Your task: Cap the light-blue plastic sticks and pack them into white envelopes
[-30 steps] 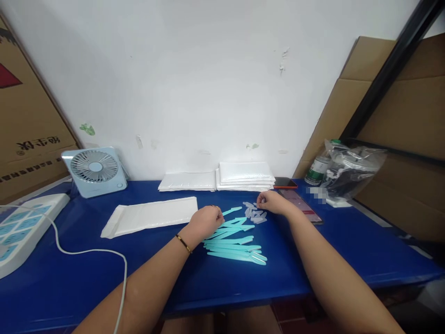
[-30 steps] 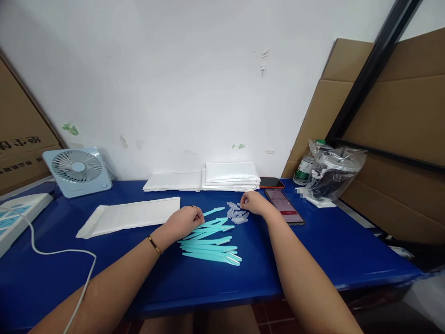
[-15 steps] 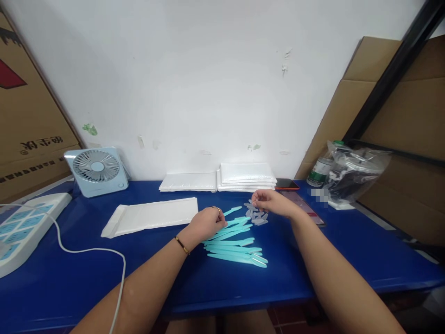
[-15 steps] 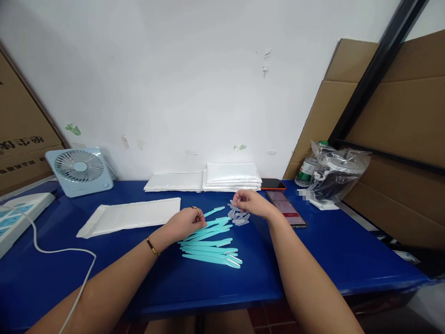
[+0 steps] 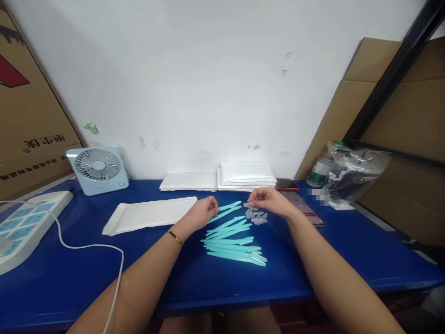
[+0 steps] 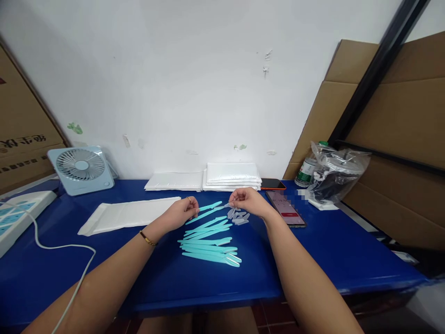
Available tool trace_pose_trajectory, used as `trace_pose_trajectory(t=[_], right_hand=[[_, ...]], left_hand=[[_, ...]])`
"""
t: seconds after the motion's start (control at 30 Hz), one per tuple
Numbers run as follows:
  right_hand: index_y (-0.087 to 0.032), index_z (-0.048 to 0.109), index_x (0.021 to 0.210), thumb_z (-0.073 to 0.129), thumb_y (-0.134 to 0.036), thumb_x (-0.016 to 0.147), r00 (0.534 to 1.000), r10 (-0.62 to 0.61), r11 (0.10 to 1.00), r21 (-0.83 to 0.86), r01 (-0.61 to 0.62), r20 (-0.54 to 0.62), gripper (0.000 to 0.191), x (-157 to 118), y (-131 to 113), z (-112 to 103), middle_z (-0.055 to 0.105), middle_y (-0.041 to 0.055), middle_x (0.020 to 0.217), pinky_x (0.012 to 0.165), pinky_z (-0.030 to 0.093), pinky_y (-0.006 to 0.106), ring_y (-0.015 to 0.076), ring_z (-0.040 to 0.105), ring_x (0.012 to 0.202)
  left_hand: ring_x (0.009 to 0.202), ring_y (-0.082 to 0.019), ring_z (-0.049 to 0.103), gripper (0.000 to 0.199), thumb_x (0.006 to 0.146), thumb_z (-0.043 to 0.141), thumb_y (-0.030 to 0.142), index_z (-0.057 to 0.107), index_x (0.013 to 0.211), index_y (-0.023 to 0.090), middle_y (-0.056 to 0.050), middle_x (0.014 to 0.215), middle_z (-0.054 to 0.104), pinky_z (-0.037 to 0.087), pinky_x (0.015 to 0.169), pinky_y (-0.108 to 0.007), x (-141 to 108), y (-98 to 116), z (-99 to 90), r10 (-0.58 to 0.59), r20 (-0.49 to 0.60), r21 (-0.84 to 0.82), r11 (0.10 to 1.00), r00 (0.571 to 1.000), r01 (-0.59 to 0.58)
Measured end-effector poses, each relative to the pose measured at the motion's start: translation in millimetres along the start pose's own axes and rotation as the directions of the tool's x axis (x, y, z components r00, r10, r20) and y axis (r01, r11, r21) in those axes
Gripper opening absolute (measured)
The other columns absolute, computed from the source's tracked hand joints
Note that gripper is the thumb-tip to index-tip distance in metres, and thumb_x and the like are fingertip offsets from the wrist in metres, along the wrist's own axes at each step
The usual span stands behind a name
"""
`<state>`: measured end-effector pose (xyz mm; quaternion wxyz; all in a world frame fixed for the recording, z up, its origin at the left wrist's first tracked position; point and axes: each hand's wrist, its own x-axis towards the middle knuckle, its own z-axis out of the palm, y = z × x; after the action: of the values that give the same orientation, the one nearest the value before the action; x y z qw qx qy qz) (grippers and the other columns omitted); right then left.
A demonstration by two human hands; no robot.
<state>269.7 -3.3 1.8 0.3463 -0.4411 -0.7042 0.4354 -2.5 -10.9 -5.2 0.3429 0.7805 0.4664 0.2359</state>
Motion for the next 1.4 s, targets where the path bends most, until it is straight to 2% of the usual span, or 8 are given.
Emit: trace_pose_trajectory(t=[0.13, 0.33, 0.67, 0.8, 0.9, 1.1, 1.27, 1.4], right_hand=[[-0.014, 0.065, 0.07, 0.073, -0.03, 0.062, 0.99, -0.103, 0.995, -0.017, 0.102, -0.098, 0.019, 3.3, 3.1, 3.6, 0.065, 0.0042, 0.077, 0.066, 0.049, 0.027, 0.0149, 0.061, 0.071], [-0.02, 0.07, 0.064, 0.064, -0.019, 0.069, 0.914, -0.368, 0.899, -0.317, 0.303, -0.17, 0.007, 2.5, -3.0, 9.0, 0.066, 0.0043, 0.079, 0.072, 0.049, 0.029, 0.0169, 0.062, 0.076], [-0.022, 0.071, 0.065, 0.063, -0.019, 0.072, 0.882, -0.446, 0.856, -0.358, 0.372, -0.152, 0.011, -1.0, -17.9, 29.9, 0.067, 0.0044, 0.08, 0.07, 0.049, 0.029, 0.0173, 0.063, 0.076], [-0.023, 0.071, 0.067, 0.062, -0.022, 0.073, 0.902, -0.419, 0.863, -0.355, 0.36, -0.103, 0.011, 0.1, -19.3, 31.5, 0.066, 0.0038, 0.083, 0.074, 0.049, 0.03, 0.0177, 0.063, 0.08], [-0.022, 0.071, 0.075, 0.064, -0.023, 0.07, 0.922, -0.372, 0.839, -0.464, 0.285, -0.106, 0.008, 2.0, -8.2, 14.8, 0.063, 0.0046, 0.094, 0.072, 0.048, 0.029, 0.0177, 0.061, 0.083], [-0.02, 0.069, 0.071, 0.063, -0.023, 0.067, 0.994, -0.051, 0.763, -0.646, -0.024, -0.098, 0.007, 5.3, 20.3, -10.0, 0.064, 0.0005, 0.067, 0.055, 0.041, 0.024, 0.0133, 0.055, 0.058], [-0.019, 0.067, 0.068, 0.062, -0.021, 0.066, 0.997, 0.002, 0.714, -0.698, -0.055, -0.076, 0.005, 8.0, 25.2, -1.3, 0.065, 0.0009, 0.063, 0.051, 0.038, 0.022, 0.013, 0.056, 0.056], [-0.019, 0.064, 0.066, 0.058, -0.018, 0.065, 0.994, -0.015, 0.693, -0.718, -0.065, -0.105, 0.006, 7.3, 23.8, -1.9, 0.064, 0.0016, 0.063, 0.052, 0.038, 0.022, 0.0133, 0.056, 0.057]], left_hand=[[0.05, -0.01, 0.041, 0.019, 0.08, 0.043, 0.036, 0.052, 0.081, 0.018, 0.001, 0.067, 0.059, 0.031, 0.048, -0.022, 2.5, -0.3, -2.6, -0.009, 0.002, -0.028, 1.0, 1.0, 0.009], [0.054, -0.01, 0.043, 0.022, 0.077, 0.046, 0.037, 0.053, 0.081, 0.017, 0.001, 0.064, 0.054, 0.032, 0.05, -0.021, 3.5, -0.6, -2.5, -0.051, 0.006, -0.075, 0.996, 0.999, 0.052], [0.057, -0.01, 0.042, 0.03, 0.077, 0.047, 0.045, 0.055, 0.082, 0.016, 0.002, 0.065, 0.051, 0.034, 0.055, -0.022, -2.1, 9.8, -2.8, -0.075, 0.074, -0.186, 0.979, 0.994, 0.088], [0.059, -0.012, 0.046, 0.029, 0.081, 0.044, 0.043, 0.055, 0.082, 0.017, 0.001, 0.066, 0.054, 0.036, 0.057, -0.023, -2.2, 9.7, -1.4, -0.034, 0.069, -0.105, 0.994, 0.997, 0.041], [0.064, -0.015, 0.051, 0.023, 0.083, 0.043, 0.037, 0.056, 0.082, 0.018, -0.002, 0.07, 0.058, 0.038, 0.06, -0.026, 0.0, 4.5, 0.8, -0.015, -0.067, 0.138, 0.99, 0.998, 0.024], [0.087, -0.022, 0.055, 0.016, 0.08, 0.052, 0.032, 0.058, 0.087, 0.019, -0.007, 0.089, 0.061, 0.041, 0.074, -0.031, -0.3, 1.3, 6.1, 0.112, -0.141, 0.437, 0.899, 0.984, -0.039], [0.09, -0.023, 0.055, 0.022, 0.075, 0.059, 0.041, 0.063, 0.086, 0.022, -0.005, 0.091, 0.062, 0.042, 0.073, -0.03, -3.5, 11.1, 16.1, 0.142, -0.012, 0.424, 0.897, 0.99, -0.123], [0.083, -0.021, 0.057, 0.011, 0.073, 0.06, 0.032, 0.064, 0.072, 0.022, -0.003, 0.08, 0.065, 0.04, 0.065, -0.028, -1.5, 15.2, 23.6, 0.07, 0.054, 0.421, 0.903, 0.996, -0.086]])
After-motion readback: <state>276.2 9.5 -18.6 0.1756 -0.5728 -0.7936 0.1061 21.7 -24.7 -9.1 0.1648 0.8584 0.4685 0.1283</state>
